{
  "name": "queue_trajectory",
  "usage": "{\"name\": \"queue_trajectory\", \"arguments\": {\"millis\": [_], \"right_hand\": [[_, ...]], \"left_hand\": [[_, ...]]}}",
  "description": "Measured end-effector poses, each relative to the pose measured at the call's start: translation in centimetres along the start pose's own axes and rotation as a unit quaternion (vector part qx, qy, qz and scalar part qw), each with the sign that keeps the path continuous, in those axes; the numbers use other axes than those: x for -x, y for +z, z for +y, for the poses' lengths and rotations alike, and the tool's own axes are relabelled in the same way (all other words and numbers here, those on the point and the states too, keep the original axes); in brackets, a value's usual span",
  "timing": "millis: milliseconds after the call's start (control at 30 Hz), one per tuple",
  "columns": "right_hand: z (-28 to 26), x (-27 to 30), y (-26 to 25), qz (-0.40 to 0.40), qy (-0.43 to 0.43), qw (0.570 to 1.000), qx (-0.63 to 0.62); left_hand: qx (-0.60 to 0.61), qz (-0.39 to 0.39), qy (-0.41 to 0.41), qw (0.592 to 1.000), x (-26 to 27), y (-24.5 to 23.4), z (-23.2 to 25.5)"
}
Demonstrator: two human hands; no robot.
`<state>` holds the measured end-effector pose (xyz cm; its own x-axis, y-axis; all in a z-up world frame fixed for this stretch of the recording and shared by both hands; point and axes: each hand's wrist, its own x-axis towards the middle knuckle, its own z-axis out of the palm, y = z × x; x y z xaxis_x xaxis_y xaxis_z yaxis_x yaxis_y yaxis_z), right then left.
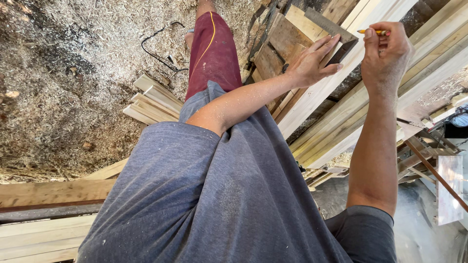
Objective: The person marks wooden planks with a pencil and a square tool, then moves the planks to a workbench. The person repeats the marking process on multiple planks in a woodworking shop.
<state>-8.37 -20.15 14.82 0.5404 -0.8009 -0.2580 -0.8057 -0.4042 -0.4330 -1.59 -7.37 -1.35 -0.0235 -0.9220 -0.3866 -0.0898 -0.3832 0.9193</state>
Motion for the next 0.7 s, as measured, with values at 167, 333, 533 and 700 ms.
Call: {"name": "queue_trajectory", "arguments": {"millis": [167,333,533,700], "right_hand": [[-0.6,-0.4,0.2,-0.016,-0.021,1.0,0.017],[-0.9,-0.4,0.6,-0.036,-0.018,0.998,0.042],[-0.2,-0.6,1.6,-0.056,-0.06,0.981,0.175],[-0.5,-1.2,1.9,-0.066,-0.087,0.973,0.205]], "left_hand": [[0.01,-0.002,-0.002,1.0,0.2,-0.5,0.3],[0.02,-0.006,-0.008,1.0,0.2,-0.7,0.5],[-0.001,-0.011,-0.008,1.0,0.0,-0.3,0.3],[-0.005,-0.016,-0.002,1.0,-0.2,0.0,-0.2]]}}
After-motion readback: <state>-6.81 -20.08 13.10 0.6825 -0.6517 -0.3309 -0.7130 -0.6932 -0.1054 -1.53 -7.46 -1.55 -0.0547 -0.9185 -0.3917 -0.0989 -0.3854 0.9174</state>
